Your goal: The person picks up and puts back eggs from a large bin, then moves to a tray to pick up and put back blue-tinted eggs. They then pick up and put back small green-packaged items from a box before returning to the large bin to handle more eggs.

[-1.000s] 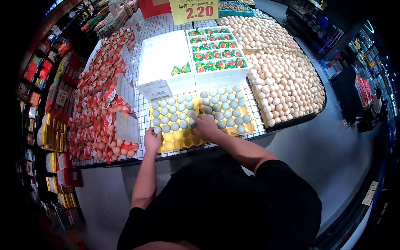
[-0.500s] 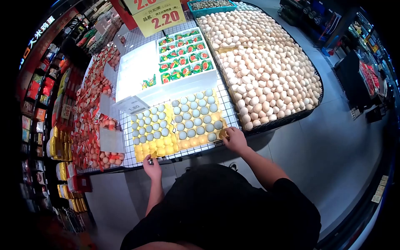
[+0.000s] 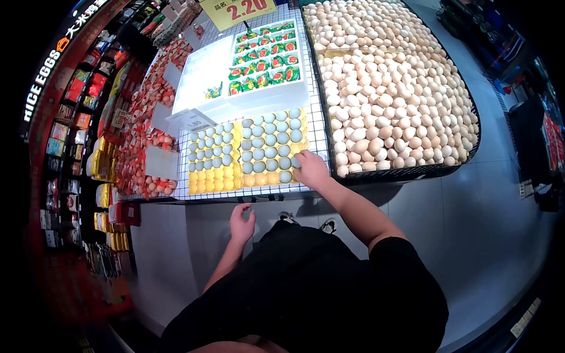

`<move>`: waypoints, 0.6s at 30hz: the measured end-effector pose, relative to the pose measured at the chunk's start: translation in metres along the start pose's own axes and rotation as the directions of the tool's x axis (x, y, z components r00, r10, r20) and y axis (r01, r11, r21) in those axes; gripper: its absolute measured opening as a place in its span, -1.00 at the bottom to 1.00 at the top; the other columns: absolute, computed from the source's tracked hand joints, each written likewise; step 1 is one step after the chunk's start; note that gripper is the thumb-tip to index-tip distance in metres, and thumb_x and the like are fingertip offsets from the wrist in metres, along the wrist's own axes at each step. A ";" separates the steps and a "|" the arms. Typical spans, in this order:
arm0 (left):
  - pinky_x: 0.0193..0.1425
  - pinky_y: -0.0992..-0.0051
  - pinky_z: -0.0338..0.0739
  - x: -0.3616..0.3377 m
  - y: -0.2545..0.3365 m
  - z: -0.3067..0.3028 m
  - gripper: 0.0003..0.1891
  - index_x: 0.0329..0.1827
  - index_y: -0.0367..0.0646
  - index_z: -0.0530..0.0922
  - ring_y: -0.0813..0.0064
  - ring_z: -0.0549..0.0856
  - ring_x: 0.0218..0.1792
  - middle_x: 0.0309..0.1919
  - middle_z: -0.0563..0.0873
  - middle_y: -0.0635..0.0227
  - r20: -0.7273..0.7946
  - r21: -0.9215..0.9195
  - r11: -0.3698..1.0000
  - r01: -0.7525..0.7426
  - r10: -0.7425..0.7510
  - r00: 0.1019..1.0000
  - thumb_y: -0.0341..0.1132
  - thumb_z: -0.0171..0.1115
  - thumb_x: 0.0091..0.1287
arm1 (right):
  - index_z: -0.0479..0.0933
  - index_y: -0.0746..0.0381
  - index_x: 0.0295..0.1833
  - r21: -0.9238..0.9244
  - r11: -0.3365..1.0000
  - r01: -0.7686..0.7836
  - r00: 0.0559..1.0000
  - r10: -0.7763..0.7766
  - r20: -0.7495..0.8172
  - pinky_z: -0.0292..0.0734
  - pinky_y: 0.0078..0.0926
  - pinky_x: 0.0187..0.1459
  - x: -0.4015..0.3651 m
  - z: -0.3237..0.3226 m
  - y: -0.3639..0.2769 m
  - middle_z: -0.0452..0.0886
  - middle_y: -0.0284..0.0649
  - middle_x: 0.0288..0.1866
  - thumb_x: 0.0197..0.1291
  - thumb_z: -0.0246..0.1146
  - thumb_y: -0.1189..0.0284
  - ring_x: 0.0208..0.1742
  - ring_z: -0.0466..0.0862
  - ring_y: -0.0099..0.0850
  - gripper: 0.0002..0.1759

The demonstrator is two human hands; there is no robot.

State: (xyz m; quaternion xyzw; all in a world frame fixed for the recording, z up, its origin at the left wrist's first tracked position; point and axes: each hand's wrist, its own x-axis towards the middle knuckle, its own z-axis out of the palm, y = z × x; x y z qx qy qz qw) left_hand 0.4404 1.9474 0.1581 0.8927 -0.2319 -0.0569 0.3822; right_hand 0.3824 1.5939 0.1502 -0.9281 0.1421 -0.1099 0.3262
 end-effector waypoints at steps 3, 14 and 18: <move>0.33 0.26 0.68 0.011 0.039 0.004 -0.71 0.17 -0.19 0.78 0.16 0.82 0.15 0.07 0.84 0.14 0.133 0.005 0.996 -0.085 0.084 0.988 -0.41 0.52 0.41 | 0.67 0.18 0.33 -0.010 1.000 0.009 0.999 -0.009 0.041 0.66 0.01 0.34 0.007 0.000 0.004 0.75 -0.03 0.27 0.24 0.45 0.34 0.29 0.75 0.02 -0.47; 0.40 0.09 0.66 0.111 0.106 0.070 -0.47 0.38 -0.02 0.70 0.06 0.73 0.33 0.31 0.73 0.26 0.456 0.198 0.809 -0.553 0.424 0.783 -0.30 0.54 0.31 | 0.55 0.26 0.47 0.093 0.996 0.005 0.998 0.001 -0.060 0.68 0.02 0.29 0.001 -0.010 0.009 0.72 0.08 0.28 0.46 0.49 0.25 0.25 0.77 0.07 -0.41; 0.30 0.09 0.71 0.133 0.102 0.071 -0.52 0.32 -0.03 0.73 0.08 0.78 0.22 0.19 0.76 0.26 0.576 0.256 0.744 -0.618 0.396 0.715 -0.29 0.56 0.31 | 0.52 0.31 0.57 0.284 0.946 -0.159 0.971 0.202 -0.130 0.73 -0.09 0.22 -0.017 -0.027 -0.002 0.68 0.09 0.32 0.49 0.50 0.24 0.19 0.80 -0.03 -0.32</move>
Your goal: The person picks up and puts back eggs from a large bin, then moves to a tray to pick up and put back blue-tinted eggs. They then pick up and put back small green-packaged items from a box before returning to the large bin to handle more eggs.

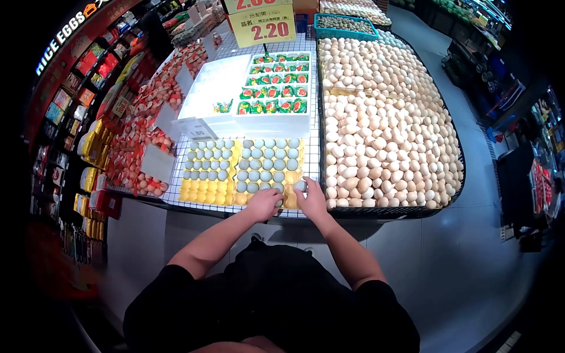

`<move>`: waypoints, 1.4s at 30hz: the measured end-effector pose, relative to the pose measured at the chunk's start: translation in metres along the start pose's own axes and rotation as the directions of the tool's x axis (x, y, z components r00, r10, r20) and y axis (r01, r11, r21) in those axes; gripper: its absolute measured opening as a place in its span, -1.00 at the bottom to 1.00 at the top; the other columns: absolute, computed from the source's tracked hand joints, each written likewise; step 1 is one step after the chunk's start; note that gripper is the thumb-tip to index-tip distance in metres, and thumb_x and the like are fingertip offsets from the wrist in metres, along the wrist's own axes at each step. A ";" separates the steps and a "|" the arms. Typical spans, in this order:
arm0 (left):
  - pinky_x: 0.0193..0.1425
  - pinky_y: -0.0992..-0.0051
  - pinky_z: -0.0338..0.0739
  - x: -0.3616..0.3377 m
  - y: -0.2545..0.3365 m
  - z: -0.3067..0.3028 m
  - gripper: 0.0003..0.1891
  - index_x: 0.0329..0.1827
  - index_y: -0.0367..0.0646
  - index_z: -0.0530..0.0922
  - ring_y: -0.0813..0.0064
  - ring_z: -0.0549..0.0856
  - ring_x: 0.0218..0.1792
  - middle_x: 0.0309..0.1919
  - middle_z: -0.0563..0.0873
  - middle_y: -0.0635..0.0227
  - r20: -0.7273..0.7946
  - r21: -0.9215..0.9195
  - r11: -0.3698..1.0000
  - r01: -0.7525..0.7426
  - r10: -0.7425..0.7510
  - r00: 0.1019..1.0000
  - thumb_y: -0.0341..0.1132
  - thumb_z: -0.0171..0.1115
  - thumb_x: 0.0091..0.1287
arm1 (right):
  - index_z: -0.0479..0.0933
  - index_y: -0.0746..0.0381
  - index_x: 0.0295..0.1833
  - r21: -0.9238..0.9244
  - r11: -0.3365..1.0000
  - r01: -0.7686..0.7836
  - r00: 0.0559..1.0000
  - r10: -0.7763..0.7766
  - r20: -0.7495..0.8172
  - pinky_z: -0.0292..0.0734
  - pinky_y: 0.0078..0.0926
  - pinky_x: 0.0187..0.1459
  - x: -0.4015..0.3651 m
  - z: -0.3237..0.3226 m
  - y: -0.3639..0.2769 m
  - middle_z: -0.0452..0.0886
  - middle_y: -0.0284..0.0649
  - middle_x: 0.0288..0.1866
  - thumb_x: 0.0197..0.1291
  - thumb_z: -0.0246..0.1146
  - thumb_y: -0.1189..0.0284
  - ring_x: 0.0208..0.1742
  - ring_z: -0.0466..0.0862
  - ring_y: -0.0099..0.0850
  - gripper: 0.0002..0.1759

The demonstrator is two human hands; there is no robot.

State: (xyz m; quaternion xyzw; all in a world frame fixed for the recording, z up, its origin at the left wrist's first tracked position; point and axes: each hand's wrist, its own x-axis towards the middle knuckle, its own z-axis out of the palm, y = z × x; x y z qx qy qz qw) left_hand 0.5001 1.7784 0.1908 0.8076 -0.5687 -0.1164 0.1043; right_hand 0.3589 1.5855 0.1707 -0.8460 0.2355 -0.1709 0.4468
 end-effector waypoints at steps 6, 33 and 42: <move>0.23 0.06 0.73 0.010 -0.028 -0.006 -0.62 0.23 -0.04 0.75 0.06 0.81 0.12 0.08 0.77 0.25 0.131 -0.023 0.998 -0.057 0.059 0.990 -0.28 0.54 0.35 | 0.53 0.37 0.55 -0.073 0.991 -0.113 0.992 0.108 -0.064 0.72 -0.46 0.06 -0.011 -0.004 0.021 0.77 -0.18 0.13 0.49 0.55 0.38 0.01 0.78 -0.50 -0.36; 0.31 0.11 0.71 -0.235 -0.347 -0.094 -0.59 0.23 -0.18 0.72 -0.07 0.78 0.20 0.13 0.77 0.06 -0.333 -0.523 0.826 0.212 -0.427 0.841 -0.39 0.53 0.32 | 0.72 0.00 0.32 -0.237 0.914 0.330 0.836 -0.166 0.523 0.77 -0.02 0.22 0.085 0.346 -0.236 0.78 -0.17 0.23 0.25 0.59 0.11 0.22 0.83 -0.02 -0.45; 0.29 0.07 0.72 -0.225 -0.360 -0.081 -0.56 0.27 -0.19 0.75 -0.08 0.79 0.17 0.12 0.79 0.05 -0.343 -0.508 0.839 0.194 -0.404 0.848 -0.34 0.49 0.31 | 0.72 0.03 0.29 -0.224 0.893 0.391 0.827 -0.234 0.511 0.75 0.03 0.19 0.090 0.366 -0.234 0.76 -0.14 0.18 0.29 0.55 0.14 0.20 0.81 0.01 -0.51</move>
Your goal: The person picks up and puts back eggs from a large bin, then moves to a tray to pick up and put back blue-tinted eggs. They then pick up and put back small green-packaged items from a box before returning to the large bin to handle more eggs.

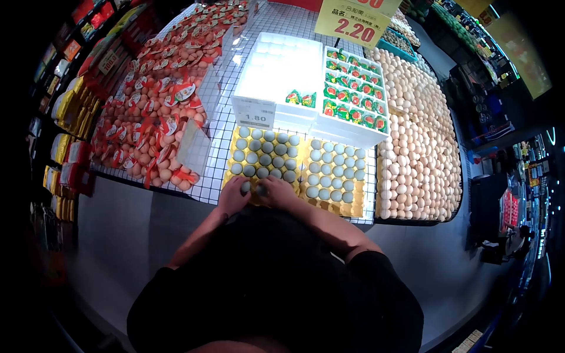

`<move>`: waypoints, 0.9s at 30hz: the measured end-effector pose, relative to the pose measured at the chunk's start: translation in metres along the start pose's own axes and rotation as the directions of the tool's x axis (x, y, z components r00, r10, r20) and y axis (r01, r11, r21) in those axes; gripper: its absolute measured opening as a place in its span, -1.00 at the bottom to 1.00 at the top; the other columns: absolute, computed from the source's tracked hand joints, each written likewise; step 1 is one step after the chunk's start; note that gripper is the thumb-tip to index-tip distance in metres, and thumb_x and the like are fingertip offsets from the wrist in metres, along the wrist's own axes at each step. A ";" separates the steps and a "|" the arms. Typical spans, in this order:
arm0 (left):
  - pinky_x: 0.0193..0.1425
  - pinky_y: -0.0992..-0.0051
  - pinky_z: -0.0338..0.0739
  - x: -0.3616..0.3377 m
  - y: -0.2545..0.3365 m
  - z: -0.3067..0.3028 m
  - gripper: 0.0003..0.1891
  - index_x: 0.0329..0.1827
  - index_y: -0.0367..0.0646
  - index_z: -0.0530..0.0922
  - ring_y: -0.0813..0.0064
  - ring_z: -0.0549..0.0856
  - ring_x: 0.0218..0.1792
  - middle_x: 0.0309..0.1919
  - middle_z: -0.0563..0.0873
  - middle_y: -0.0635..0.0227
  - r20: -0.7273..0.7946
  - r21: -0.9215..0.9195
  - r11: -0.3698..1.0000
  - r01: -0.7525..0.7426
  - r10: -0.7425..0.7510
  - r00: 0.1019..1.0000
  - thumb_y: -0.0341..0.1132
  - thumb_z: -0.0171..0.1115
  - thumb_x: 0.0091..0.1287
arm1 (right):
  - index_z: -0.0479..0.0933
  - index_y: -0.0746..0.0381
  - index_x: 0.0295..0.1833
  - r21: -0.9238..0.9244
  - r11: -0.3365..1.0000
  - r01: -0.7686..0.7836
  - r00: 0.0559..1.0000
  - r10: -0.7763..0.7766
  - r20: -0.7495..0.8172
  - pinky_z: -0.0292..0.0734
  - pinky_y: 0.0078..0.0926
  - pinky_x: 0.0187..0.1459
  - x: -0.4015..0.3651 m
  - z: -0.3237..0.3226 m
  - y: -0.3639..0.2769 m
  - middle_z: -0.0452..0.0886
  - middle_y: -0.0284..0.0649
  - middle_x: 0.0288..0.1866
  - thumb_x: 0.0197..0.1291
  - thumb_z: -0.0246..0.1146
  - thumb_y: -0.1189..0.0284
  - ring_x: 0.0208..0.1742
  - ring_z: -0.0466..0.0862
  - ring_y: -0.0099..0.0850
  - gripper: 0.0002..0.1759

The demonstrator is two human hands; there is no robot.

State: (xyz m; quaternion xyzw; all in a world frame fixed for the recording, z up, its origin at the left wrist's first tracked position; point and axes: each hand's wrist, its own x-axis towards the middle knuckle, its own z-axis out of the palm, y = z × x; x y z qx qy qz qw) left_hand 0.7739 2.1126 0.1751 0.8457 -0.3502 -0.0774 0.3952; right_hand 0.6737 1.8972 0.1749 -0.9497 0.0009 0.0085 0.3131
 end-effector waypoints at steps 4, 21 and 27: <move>0.29 0.05 0.72 0.007 -0.001 0.000 -0.56 0.28 -0.19 0.74 -0.08 0.80 0.18 0.11 0.79 0.04 0.073 0.058 0.997 -0.042 0.038 0.997 -0.34 0.48 0.33 | 0.75 0.03 0.31 -0.066 0.989 0.129 0.991 -0.127 0.036 0.74 0.01 0.17 0.013 0.005 0.020 0.79 -0.19 0.20 0.24 0.56 0.21 0.16 0.82 0.00 -0.48; 0.43 0.12 0.67 0.010 0.001 0.011 -0.55 0.36 -0.21 0.69 -0.10 0.73 0.33 0.28 0.73 0.01 0.144 0.136 0.991 -0.017 -0.003 0.990 -0.36 0.52 0.44 | 0.77 0.03 0.02 -0.286 0.942 0.178 0.973 -0.212 -0.093 0.70 -0.09 0.14 0.015 0.013 0.017 0.72 -0.21 -0.01 0.20 0.53 0.23 0.05 0.80 -0.13 -0.71; 0.44 0.06 0.65 0.006 0.009 0.018 -0.53 0.39 -0.20 0.68 -0.16 0.71 0.32 0.31 0.69 -0.04 0.061 0.135 0.991 -0.019 0.011 0.998 -0.38 0.49 0.42 | 0.77 0.07 0.06 -0.272 0.950 0.152 0.977 -0.187 -0.107 0.70 -0.09 0.15 0.009 0.023 0.019 0.77 -0.22 0.04 0.21 0.51 0.24 0.04 0.81 -0.12 -0.67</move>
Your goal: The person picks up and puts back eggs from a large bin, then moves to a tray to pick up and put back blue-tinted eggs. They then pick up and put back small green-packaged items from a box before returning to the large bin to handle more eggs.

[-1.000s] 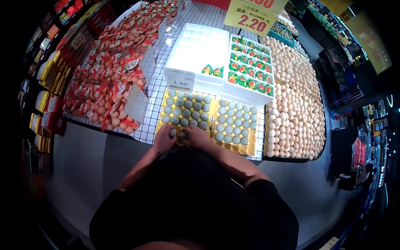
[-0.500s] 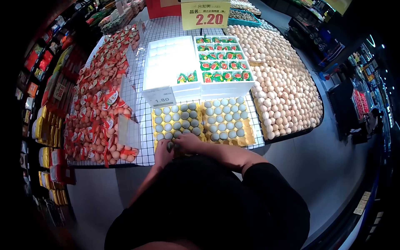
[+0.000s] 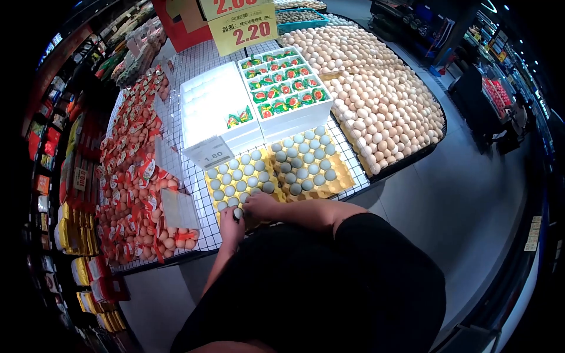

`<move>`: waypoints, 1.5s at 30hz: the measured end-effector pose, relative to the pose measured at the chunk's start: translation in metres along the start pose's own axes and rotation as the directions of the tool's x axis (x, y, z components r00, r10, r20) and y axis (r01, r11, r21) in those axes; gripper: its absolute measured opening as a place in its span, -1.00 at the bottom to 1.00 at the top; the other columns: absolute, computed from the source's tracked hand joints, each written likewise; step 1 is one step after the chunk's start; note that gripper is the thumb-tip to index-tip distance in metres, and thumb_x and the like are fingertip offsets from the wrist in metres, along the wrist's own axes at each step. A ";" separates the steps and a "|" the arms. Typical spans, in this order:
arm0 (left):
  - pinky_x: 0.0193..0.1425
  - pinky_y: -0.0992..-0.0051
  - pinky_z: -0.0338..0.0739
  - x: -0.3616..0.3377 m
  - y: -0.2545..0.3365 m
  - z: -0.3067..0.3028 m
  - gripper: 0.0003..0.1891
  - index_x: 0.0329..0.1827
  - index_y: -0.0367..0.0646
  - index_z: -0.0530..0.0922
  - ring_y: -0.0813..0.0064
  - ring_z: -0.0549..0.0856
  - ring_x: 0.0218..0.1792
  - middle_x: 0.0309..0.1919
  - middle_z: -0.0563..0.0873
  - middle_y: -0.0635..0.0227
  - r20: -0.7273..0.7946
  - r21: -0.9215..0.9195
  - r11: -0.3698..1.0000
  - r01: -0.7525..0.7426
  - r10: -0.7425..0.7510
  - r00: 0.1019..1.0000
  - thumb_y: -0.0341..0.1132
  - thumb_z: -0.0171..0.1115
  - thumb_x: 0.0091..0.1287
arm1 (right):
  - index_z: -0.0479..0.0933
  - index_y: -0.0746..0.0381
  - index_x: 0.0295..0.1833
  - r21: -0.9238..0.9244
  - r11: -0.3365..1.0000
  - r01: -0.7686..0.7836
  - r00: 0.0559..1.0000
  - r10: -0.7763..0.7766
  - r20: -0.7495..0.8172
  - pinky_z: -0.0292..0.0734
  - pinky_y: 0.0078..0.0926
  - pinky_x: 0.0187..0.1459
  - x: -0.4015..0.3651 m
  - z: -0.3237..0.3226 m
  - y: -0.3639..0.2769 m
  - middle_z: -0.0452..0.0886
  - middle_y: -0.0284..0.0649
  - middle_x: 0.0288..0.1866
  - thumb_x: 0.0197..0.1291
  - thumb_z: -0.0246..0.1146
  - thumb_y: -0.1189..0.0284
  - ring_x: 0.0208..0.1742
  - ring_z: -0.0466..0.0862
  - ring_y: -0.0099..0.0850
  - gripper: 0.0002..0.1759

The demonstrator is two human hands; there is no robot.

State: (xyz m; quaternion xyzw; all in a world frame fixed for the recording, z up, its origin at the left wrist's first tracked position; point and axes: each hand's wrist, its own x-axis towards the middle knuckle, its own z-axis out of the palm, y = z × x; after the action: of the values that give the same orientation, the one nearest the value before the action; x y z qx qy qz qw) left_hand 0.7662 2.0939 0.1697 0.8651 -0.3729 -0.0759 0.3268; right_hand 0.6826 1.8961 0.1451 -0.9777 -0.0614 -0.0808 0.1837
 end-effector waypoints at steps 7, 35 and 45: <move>0.36 0.03 0.66 -0.005 0.002 0.007 -0.50 0.39 -0.27 0.66 -0.17 0.73 0.23 0.20 0.72 -0.05 -0.068 -0.008 0.995 -0.103 0.102 0.992 -0.42 0.49 0.37 | 0.76 0.14 0.30 0.188 0.974 -0.125 0.980 0.151 -0.129 0.74 -0.07 0.25 -0.045 -0.022 -0.008 0.82 -0.11 0.17 0.29 0.50 0.25 0.20 0.83 -0.03 -0.52; 0.43 0.07 0.62 -0.079 0.417 0.266 -0.68 0.16 -0.16 0.75 -0.04 0.75 0.26 0.14 0.81 0.10 0.198 -0.239 0.830 -0.505 0.550 0.811 -0.36 0.50 0.37 | 0.83 0.18 0.32 0.466 -0.297 -0.833 0.120 0.725 0.678 0.66 -0.04 0.40 -0.841 0.107 -0.014 0.85 0.05 0.34 0.51 0.27 -0.12 0.30 0.83 0.01 -0.35; 0.36 0.16 0.69 -0.047 0.522 0.323 -0.70 0.18 -0.14 0.76 0.05 0.81 0.17 0.07 0.85 0.17 0.164 -0.152 0.866 -0.476 0.497 0.852 -0.32 0.51 0.42 | 0.85 0.39 0.01 0.420 -0.544 -0.726 -0.305 0.803 0.513 0.74 -0.06 -0.12 -1.059 0.181 -0.048 0.87 -0.02 -0.21 0.46 0.41 0.15 -0.28 0.81 -0.16 -0.55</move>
State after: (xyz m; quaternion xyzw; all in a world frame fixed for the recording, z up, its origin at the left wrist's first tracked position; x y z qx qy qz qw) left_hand 0.3007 1.6965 0.2387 0.7122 -0.6056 -0.0958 0.3419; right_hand -0.3377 1.9116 -0.1956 -0.4444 0.7406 0.0778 0.4980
